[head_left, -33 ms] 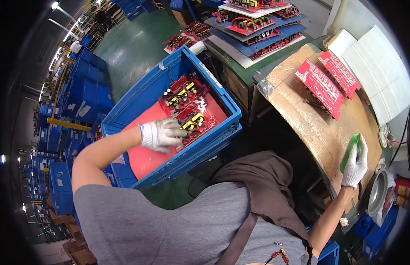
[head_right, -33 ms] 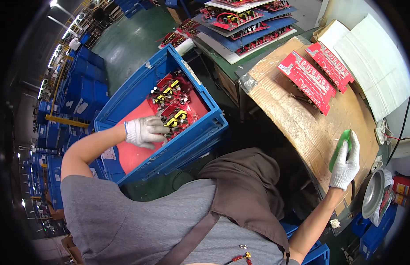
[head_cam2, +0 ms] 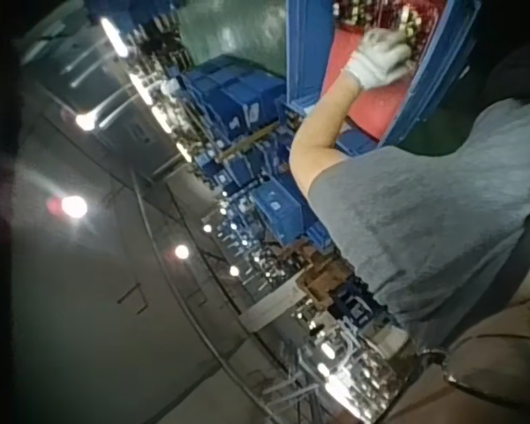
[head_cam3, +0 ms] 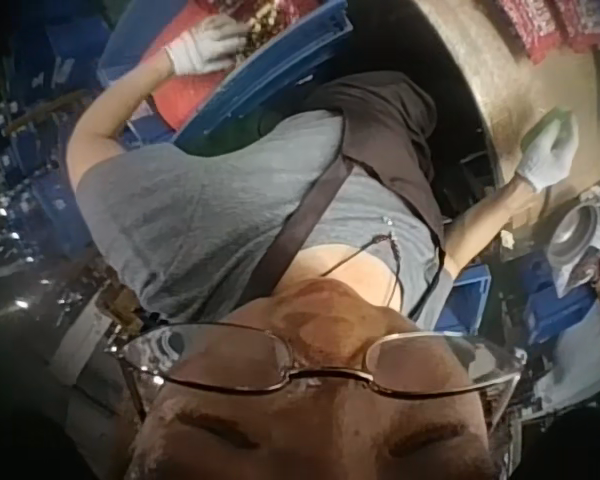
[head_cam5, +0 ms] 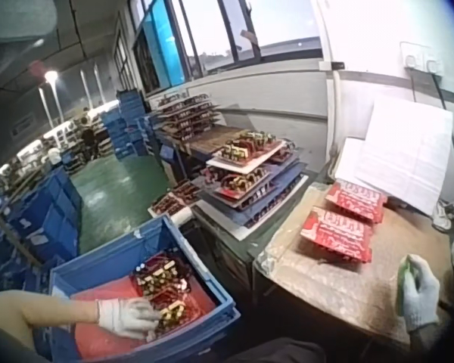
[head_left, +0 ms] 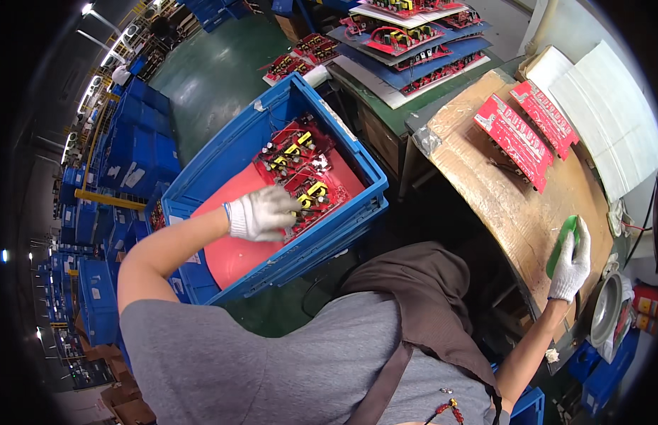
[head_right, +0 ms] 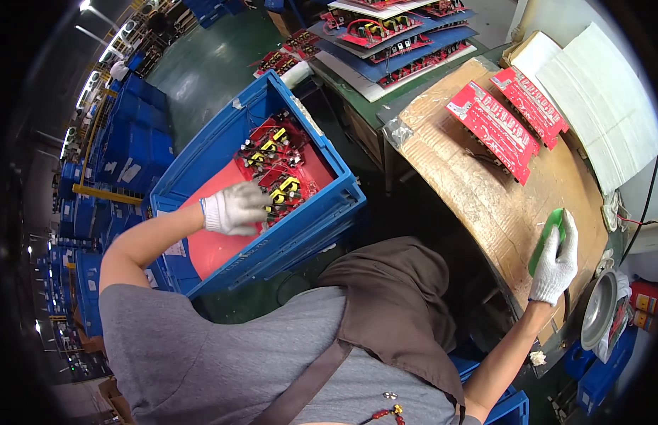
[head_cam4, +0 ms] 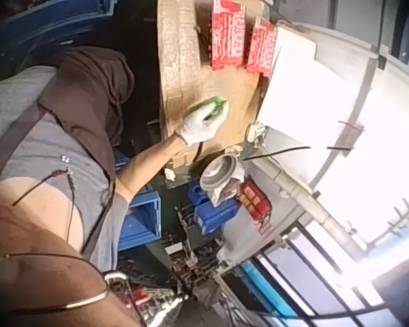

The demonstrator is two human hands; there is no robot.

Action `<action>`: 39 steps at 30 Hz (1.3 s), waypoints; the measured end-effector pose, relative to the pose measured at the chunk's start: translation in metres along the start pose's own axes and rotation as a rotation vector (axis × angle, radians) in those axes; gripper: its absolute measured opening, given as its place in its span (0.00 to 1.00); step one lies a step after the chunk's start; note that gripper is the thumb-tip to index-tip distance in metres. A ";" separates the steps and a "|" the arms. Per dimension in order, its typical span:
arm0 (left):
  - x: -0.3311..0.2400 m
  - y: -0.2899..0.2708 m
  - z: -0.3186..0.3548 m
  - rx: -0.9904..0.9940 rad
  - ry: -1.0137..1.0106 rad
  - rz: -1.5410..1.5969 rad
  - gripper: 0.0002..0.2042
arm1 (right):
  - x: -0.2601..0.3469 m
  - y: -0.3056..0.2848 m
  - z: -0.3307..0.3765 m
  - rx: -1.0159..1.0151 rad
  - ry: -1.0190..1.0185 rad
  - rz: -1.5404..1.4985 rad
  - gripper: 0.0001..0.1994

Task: Cleaning and inspecting printed circuit boards using a brush and pliers at a workbench.

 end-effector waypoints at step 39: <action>0.098 0.079 -0.048 -0.291 -0.769 0.091 0.17 | -0.063 0.026 -0.017 -0.217 0.008 0.630 0.20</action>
Point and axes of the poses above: each hand's wrist, its own z-axis away from the middle knuckle, its own y-axis out of the palm, x = y × z, the point moved 3 cm from there along -z, towards the middle knuckle, and after that the axes turned 12 degrees about y, right-handed, at the moved point
